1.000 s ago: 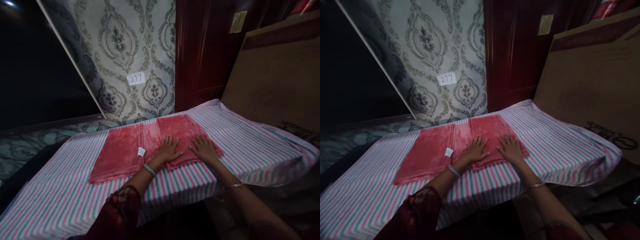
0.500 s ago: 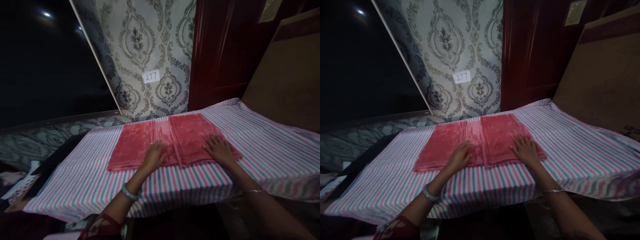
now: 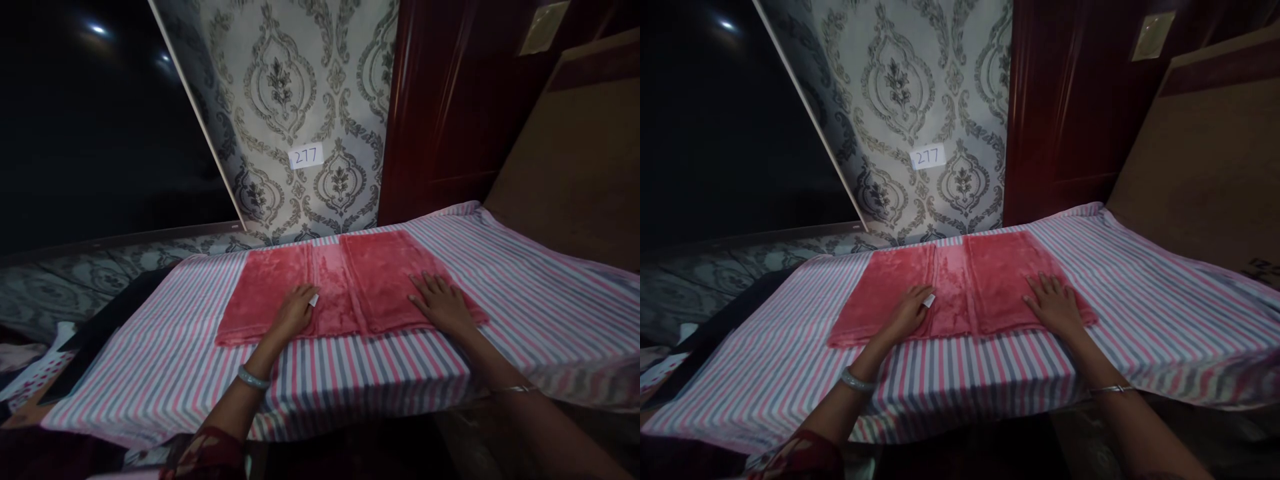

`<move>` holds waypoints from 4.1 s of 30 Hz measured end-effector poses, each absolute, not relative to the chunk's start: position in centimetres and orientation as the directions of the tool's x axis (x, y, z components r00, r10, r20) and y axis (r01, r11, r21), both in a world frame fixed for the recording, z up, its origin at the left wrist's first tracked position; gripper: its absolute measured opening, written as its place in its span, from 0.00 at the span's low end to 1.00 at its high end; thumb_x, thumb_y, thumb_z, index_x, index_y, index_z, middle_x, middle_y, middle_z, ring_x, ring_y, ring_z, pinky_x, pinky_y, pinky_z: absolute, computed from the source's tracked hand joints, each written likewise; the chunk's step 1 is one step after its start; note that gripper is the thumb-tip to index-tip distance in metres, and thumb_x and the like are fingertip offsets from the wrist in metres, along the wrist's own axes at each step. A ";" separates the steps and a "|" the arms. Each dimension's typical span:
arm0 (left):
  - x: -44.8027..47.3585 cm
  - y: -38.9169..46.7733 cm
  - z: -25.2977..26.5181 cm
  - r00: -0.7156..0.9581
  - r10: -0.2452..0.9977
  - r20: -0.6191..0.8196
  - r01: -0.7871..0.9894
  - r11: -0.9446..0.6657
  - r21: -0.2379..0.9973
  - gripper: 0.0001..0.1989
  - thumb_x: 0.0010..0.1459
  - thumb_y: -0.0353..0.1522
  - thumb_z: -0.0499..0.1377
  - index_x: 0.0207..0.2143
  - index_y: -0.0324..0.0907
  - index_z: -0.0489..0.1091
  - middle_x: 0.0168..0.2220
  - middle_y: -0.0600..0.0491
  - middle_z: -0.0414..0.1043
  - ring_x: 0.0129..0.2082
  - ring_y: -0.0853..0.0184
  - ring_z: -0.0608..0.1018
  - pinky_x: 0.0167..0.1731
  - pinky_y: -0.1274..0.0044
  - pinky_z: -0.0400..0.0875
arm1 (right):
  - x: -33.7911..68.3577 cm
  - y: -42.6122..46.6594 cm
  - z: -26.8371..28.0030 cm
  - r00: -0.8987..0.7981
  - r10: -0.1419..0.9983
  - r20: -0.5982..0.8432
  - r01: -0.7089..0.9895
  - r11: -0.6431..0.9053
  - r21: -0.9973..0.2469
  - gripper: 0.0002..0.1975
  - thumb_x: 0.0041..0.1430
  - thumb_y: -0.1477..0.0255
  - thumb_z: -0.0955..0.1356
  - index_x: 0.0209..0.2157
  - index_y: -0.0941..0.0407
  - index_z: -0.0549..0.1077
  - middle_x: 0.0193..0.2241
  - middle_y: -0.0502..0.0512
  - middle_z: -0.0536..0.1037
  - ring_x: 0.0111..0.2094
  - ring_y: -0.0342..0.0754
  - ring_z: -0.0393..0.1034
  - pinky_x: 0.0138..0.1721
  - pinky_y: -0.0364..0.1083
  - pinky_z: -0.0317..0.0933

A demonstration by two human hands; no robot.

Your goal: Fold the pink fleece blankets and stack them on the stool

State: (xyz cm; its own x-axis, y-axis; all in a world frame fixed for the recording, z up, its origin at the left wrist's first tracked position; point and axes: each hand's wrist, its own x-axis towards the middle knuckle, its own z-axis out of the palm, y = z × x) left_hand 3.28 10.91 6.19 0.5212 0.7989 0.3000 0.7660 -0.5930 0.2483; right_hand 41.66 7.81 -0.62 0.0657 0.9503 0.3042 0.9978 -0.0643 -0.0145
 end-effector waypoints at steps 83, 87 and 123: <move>4.0 5.2 4.0 0.279 0.944 0.177 0.950 -0.299 0.094 0.34 0.59 0.47 0.58 0.65 0.48 0.60 0.68 0.36 0.52 0.69 0.42 0.51 0.63 0.50 0.46 | 31.4 8.9 4.4 -0.213 0.800 0.561 0.726 0.514 -0.457 0.26 0.68 0.62 0.57 0.62 0.56 0.66 0.60 0.63 0.69 0.62 0.56 0.62 0.63 0.60 0.55; 3.9 5.4 3.7 0.294 0.934 0.203 0.941 -0.320 0.109 0.33 0.58 0.46 0.59 0.64 0.45 0.63 0.67 0.35 0.53 0.69 0.41 0.52 0.63 0.50 0.47 | 22.2 8.7 4.7 -0.479 0.700 0.530 0.504 0.713 -0.486 0.26 0.69 0.64 0.57 0.65 0.56 0.61 0.64 0.62 0.63 0.67 0.52 0.53 0.66 0.59 0.50; -15.0 18.7 9.4 -0.245 0.936 -0.251 0.180 0.299 0.937 0.39 0.53 0.35 0.68 0.64 0.36 0.57 0.35 0.47 0.78 0.28 0.66 0.80 0.31 0.76 0.75 | 12.6 6.0 4.1 -0.463 0.866 0.188 0.815 0.499 -0.294 0.35 0.60 0.67 0.69 0.67 0.62 0.58 0.66 0.77 0.54 0.68 0.66 0.47 0.66 0.62 0.43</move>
State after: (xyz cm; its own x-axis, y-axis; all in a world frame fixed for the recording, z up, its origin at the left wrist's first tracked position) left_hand -15.00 18.66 9.42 -0.2451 0.9363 -0.2514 0.1795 0.2987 0.9373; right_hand 12.55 6.00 4.13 -0.4626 0.8663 0.1885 0.8149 0.4992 -0.2945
